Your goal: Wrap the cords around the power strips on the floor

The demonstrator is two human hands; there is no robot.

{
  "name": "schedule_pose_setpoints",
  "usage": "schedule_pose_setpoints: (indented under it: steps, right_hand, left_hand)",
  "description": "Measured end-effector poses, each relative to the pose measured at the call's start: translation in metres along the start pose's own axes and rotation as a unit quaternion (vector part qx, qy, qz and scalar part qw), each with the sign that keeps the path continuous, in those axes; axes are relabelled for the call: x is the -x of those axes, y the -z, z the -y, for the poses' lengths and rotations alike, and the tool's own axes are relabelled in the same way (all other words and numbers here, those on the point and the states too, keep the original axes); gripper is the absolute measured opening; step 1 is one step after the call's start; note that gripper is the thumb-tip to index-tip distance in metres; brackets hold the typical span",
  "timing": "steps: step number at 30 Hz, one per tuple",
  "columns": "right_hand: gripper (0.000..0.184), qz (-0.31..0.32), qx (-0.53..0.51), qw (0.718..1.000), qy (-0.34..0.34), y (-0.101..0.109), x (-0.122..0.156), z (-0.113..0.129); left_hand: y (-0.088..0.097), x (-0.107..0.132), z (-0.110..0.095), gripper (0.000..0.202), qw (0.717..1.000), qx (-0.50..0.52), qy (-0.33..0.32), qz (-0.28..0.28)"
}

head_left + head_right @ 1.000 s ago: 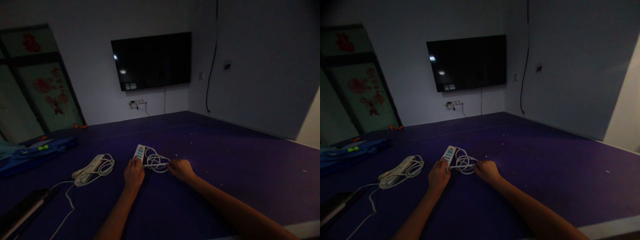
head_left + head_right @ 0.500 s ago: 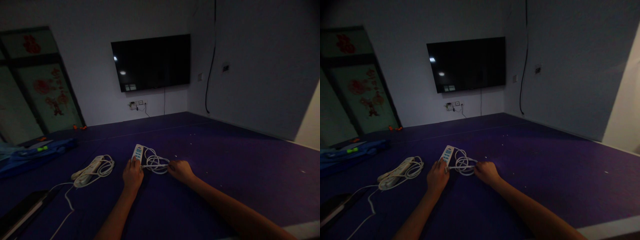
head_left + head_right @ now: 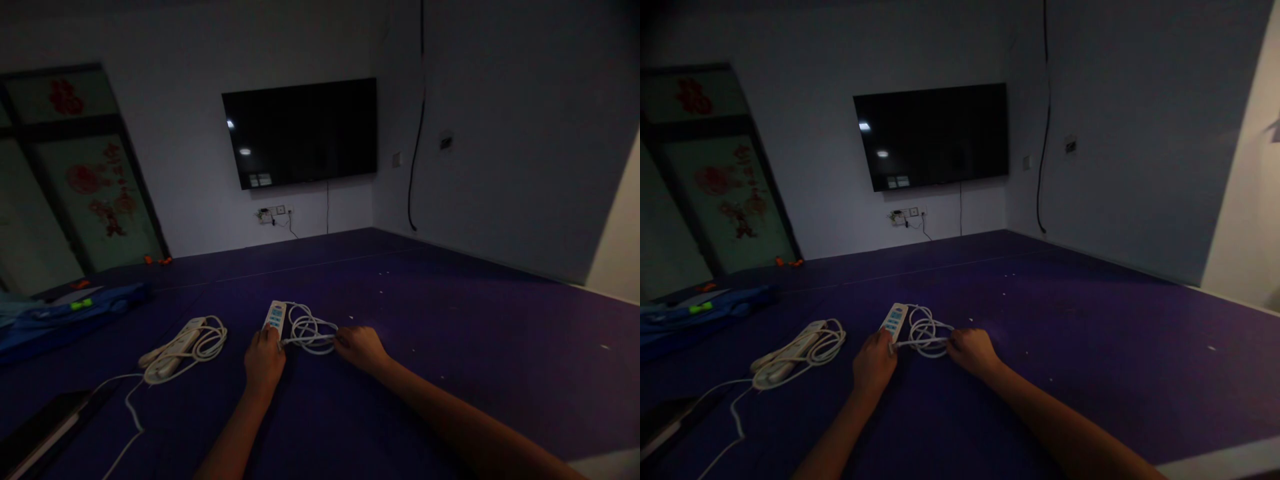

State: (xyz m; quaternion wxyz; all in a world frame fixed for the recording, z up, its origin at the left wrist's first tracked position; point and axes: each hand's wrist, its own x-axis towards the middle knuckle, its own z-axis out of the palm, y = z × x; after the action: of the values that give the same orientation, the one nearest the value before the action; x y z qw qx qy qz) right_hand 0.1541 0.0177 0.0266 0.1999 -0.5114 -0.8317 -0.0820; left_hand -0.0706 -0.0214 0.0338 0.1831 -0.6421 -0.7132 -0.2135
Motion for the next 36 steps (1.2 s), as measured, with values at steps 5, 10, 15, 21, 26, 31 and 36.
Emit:
schedule_pose_setpoints:
  steps: [5, 10, 15, 21, 26, 31, 36]
  right_hand:
    - [0.027, -0.005, -0.004, 1.000, -0.002, 0.000, 0.000, 0.000]
    - [0.027, -0.003, -0.004, 1.000, 0.000, 0.000, 0.000, 0.001]
    - [0.027, 0.009, -0.007, 1.000, -0.005, 0.000, 0.000, 0.000]
    - [0.027, 0.014, -0.031, 0.999, -0.010, -0.004, -0.001, -0.003]
    - [0.030, -0.009, -0.085, 0.996, -0.008, -0.002, 0.000, -0.006]
    - [0.040, -0.023, -0.090, 0.995, 0.028, -0.004, -0.001, -0.008]
    - [0.020, -0.007, -0.083, 0.995, 0.063, -0.008, -0.005, -0.009]
  left_hand:
    - [0.001, 0.001, -0.002, 0.019, 0.999, 0.010, 0.019, 0.040]
    - [0.003, 0.001, -0.004, 0.017, 0.995, 0.014, 0.040, 0.092]
    - [0.003, 0.002, -0.004, 0.020, 0.991, 0.010, 0.052, 0.124]
    - [0.005, 0.004, -0.004, 0.022, 0.995, 0.008, 0.039, 0.086]
    - [0.008, 0.002, -0.001, 0.026, 0.997, 0.058, 0.000, -0.044]
    - [0.000, 0.002, 0.005, 0.027, 0.981, 0.153, 0.079, -0.094]
    - [-0.001, 0.001, 0.007, 0.038, 0.942, 0.269, 0.163, -0.116]
